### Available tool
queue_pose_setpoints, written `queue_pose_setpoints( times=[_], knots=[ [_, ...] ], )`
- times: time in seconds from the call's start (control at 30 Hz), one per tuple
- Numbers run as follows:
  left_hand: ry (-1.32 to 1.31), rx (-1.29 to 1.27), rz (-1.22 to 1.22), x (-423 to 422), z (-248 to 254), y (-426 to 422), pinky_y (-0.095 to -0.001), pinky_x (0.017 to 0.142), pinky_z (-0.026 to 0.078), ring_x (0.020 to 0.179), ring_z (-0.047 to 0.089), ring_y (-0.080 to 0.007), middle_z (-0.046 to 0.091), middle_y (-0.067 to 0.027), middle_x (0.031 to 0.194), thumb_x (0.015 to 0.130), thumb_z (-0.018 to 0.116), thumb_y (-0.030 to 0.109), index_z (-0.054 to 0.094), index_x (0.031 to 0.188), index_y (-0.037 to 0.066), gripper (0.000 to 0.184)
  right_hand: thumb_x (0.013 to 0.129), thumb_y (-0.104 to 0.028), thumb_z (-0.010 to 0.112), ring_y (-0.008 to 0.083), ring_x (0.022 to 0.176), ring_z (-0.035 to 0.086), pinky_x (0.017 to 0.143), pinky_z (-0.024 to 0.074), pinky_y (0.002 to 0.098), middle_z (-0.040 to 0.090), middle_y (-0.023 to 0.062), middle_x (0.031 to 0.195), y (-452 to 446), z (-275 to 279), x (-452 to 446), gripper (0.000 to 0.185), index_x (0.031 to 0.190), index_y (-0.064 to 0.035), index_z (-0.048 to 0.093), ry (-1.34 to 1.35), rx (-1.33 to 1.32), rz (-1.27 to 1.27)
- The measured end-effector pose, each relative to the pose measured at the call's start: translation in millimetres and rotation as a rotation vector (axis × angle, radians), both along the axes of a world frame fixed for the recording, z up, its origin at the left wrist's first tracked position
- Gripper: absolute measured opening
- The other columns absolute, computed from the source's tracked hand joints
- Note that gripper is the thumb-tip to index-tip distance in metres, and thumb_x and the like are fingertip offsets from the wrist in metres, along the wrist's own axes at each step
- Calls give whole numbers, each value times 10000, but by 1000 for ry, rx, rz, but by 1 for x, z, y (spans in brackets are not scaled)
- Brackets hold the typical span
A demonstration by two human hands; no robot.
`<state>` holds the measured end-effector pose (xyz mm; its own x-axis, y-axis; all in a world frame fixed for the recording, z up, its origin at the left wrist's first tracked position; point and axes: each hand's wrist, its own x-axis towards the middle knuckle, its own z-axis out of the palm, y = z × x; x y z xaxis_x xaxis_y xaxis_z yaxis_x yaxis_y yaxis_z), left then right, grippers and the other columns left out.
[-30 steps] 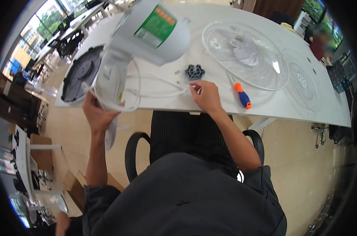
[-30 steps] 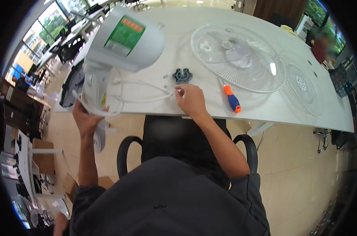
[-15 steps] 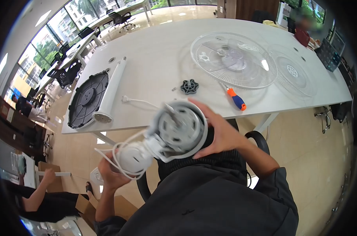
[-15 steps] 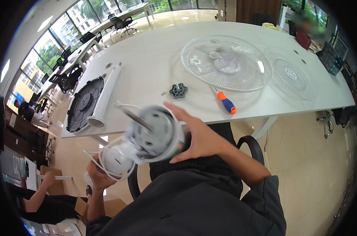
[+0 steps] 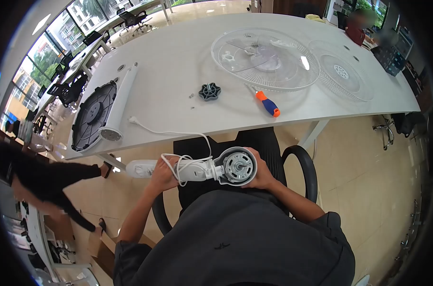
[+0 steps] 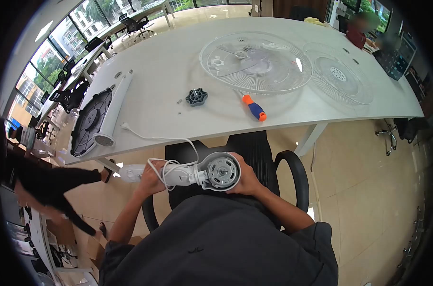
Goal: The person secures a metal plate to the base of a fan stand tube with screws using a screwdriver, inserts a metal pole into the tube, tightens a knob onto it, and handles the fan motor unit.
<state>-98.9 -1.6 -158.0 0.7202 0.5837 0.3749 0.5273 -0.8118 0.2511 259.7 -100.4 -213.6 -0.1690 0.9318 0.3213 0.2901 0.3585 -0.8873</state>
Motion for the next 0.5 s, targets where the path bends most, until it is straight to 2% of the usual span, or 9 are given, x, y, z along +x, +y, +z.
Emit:
queue_pose_setpoints(
  times=[0.03,0.1,0.13,0.17,0.2,0.23,0.3,0.43,0.5],
  knots=[
    [71,-93,37,0,-8,2,-479,943,436,1049,582,-371,613,-150,1062,584,797,156,534,1158,29,644,496,-293,943,319,1298,503,1099,400,421,475,161,1400,2,0,-3,1148,1440,-60,331,6,-6,5],
    [100,-129,85,-5,-32,7,-488,958,429,1081,560,-375,583,-172,1097,559,798,116,517,1179,33,685,503,-271,934,349,1279,523,1083,425,444,505,179,1380,10,-1,-9,1130,1433,-67,325,-95,-190,-5],
    [63,-184,105,-7,-36,8,-489,977,425,1094,556,-379,575,-178,1121,548,803,103,516,1184,36,701,510,-257,932,367,1281,515,1107,393,483,509,182,1381,13,1,-12,1133,1434,-75,301,-169,-176,2],
    [23,-239,127,-10,-40,7,-490,996,420,1107,551,-383,567,-185,1146,537,808,90,514,1190,39,718,510,-257,932,367,1281,515,1107,393,483,509,182,1381,14,-5,-13,1133,1434,-75,301,-166,-188,8],
    [1,-409,208,-14,-44,2,-487,1022,423,1157,535,-401,560,-196,1203,535,809,71,508,1234,44,761,516,-264,933,365,1290,508,1122,365,500,506,175,1388,16,-15,-15,1140,1437,-77,289,-314,-112,17],
    [0,-415,214,-18,-44,1,-487,1022,423,1157,535,-401,560,-196,1203,535,809,71,508,1234,44,761,521,-272,933,363,1299,500,1138,337,516,502,168,1395,19,-16,-16,1147,1441,-80,276,-463,-29,25],
    [41,-349,173,-28,-44,2,-482,1018,439,1184,531,-415,553,-212,1250,555,827,76,488,1290,28,811,537,-290,930,366,1305,492,1152,297,544,495,162,1409,21,-14,-20,1144,1443,-85,262,-468,-60,53],
    [92,-380,180,-44,4,-7,-476,995,461,1171,552,-407,561,-221,1262,557,866,107,492,1318,20,852,543,-303,926,379,1286,500,1134,342,517,494,166,1408,30,-1,-20,1165,1474,-83,262,-482,-84,41],
    [348,-567,505,-49,57,-27,-433,1008,468,1171,577,-362,601,-182,1245,556,912,186,548,1289,28,833,527,-272,923,379,1279,505,1111,385,479,507,166,1394,34,-2,-17,1142,1470,-83,307,-397,-109,78]
  ],
)
